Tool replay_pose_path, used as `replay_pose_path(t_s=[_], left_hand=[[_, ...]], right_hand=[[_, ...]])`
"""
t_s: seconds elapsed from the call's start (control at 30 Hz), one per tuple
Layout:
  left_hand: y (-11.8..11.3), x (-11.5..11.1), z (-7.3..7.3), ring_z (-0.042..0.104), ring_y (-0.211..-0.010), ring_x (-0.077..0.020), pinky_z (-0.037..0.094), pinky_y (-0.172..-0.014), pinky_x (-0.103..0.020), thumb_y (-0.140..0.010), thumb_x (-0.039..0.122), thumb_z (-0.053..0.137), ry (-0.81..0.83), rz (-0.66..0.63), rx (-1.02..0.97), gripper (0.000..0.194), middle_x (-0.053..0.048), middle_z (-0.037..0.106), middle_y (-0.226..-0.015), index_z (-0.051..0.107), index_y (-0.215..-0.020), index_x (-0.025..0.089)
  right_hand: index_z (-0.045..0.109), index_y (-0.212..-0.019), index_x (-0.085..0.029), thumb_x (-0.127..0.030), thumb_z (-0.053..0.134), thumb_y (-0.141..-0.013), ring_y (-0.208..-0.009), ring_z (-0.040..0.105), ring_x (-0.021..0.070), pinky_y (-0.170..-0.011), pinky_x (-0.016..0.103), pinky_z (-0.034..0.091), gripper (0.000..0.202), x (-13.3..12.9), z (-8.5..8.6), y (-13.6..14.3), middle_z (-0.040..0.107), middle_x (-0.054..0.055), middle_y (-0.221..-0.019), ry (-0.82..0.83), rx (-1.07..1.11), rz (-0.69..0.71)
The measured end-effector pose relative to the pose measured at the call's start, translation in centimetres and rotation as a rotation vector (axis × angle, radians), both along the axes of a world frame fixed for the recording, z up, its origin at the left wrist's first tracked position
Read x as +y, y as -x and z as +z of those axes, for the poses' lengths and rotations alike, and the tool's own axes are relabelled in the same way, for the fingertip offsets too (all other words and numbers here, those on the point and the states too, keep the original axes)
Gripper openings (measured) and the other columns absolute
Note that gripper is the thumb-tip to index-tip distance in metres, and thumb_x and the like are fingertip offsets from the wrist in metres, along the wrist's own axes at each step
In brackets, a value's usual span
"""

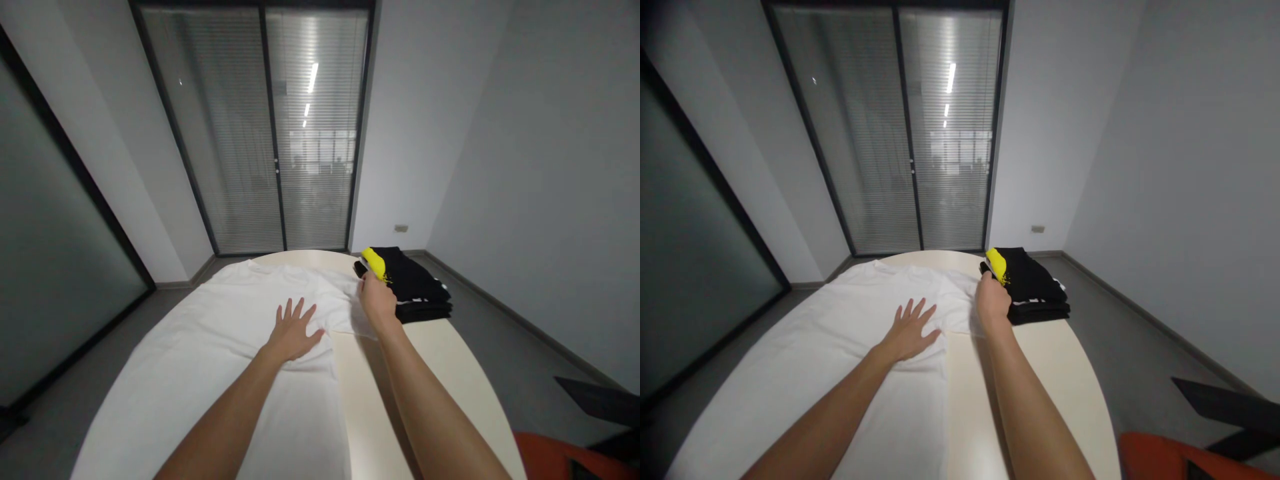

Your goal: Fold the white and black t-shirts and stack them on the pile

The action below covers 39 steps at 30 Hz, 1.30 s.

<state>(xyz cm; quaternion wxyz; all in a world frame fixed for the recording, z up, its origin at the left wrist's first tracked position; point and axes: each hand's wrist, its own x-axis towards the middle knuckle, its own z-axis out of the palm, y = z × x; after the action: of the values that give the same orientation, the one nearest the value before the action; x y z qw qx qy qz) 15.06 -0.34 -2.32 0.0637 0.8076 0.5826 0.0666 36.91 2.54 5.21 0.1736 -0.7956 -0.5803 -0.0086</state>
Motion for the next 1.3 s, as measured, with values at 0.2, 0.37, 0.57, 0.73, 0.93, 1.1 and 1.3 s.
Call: replay_pose_path(t_s=[0.2,0.37,0.57,0.73,0.93,1.1,1.3], left_hand=[[-0.7,-0.5,0.6,0.029,-0.149,-0.0327,0.015,-0.123,-0.052,-0.093,0.059,0.045,-0.103,-0.039,-0.022,0.068,-0.009,0.039,-0.160,0.043,-0.152,0.028],[-1.3,-1.2,0.7,0.012,-0.153,-0.0414,0.012,-0.122,-0.059,-0.092,0.069,0.040,0.003,-0.111,-0.010,0.076,-0.007,0.022,-0.167,0.032,-0.158,0.032],[-1.3,-1.1,0.3,0.003,-0.154,-0.0409,0.008,-0.123,-0.060,-0.092,0.075,0.032,0.031,-0.148,-0.023,0.081,-0.006,0.014,-0.169,0.023,-0.160,0.032],[-1.4,-1.0,0.2,0.003,-0.154,-0.0402,0.008,-0.123,-0.059,-0.092,0.076,0.032,0.019,-0.138,-0.017,0.087,-0.010,0.015,-0.168,0.022,-0.161,0.024],[-1.4,-0.8,0.0,0.004,-0.153,-0.0411,0.008,-0.123,-0.060,-0.091,0.075,0.034,0.014,-0.143,-0.015,0.086,-0.011,0.015,-0.168,0.024,-0.161,0.025],[-1.4,-0.9,0.0,0.005,-0.153,-0.0420,0.008,-0.122,-0.060,-0.092,0.074,0.037,0.008,-0.146,-0.032,0.085,-0.011,0.016,-0.168,0.026,-0.160,0.025],[-1.3,-1.1,-0.2,0.005,-0.154,-0.0404,0.008,-0.122,-0.060,-0.090,0.071,0.044,0.006,-0.137,-0.098,0.083,-0.010,0.018,-0.168,0.031,-0.159,0.025]], right_hand=[[0.049,-0.140,-0.023,-0.028,0.041,-0.101,-0.106,0.066,0.0259,-0.090,0.035,0.048,0.040,0.0,0.4,-0.3,0.066,0.014,-0.127,-0.208,0.136,0.080],[0.057,-0.131,-0.015,-0.022,0.043,-0.094,-0.114,0.062,0.0231,-0.099,0.033,0.047,0.040,1.9,-0.5,-1.3,0.065,0.014,-0.129,-0.379,0.568,0.211],[0.030,-0.157,-0.023,-0.029,0.038,-0.096,-0.124,0.059,0.0208,-0.098,0.033,0.050,0.062,3.6,-0.5,-1.1,0.047,0.013,-0.153,-0.315,1.016,0.261],[0.005,-0.163,-0.021,-0.036,0.061,-0.090,-0.142,0.042,0.0270,-0.111,0.036,0.038,0.093,2.9,-2.1,-0.4,0.028,0.018,-0.163,-0.090,0.705,0.269],[0.034,-0.155,-0.021,-0.009,0.054,-0.089,-0.132,0.054,0.0313,-0.107,0.037,0.042,0.070,1.5,-3.0,-0.7,0.019,0.025,-0.161,0.162,0.258,0.221],[0.044,-0.145,-0.016,-0.014,0.047,-0.095,-0.113,0.066,0.0327,-0.093,0.041,0.049,0.050,0.5,-1.4,-1.0,0.052,0.027,-0.133,0.256,0.098,0.091],[0.048,-0.143,-0.019,-0.012,0.046,-0.094,-0.118,0.064,0.0359,-0.091,0.045,0.050,0.049,-0.3,-0.2,-1.1,0.063,0.024,-0.127,0.394,-0.005,0.111]])
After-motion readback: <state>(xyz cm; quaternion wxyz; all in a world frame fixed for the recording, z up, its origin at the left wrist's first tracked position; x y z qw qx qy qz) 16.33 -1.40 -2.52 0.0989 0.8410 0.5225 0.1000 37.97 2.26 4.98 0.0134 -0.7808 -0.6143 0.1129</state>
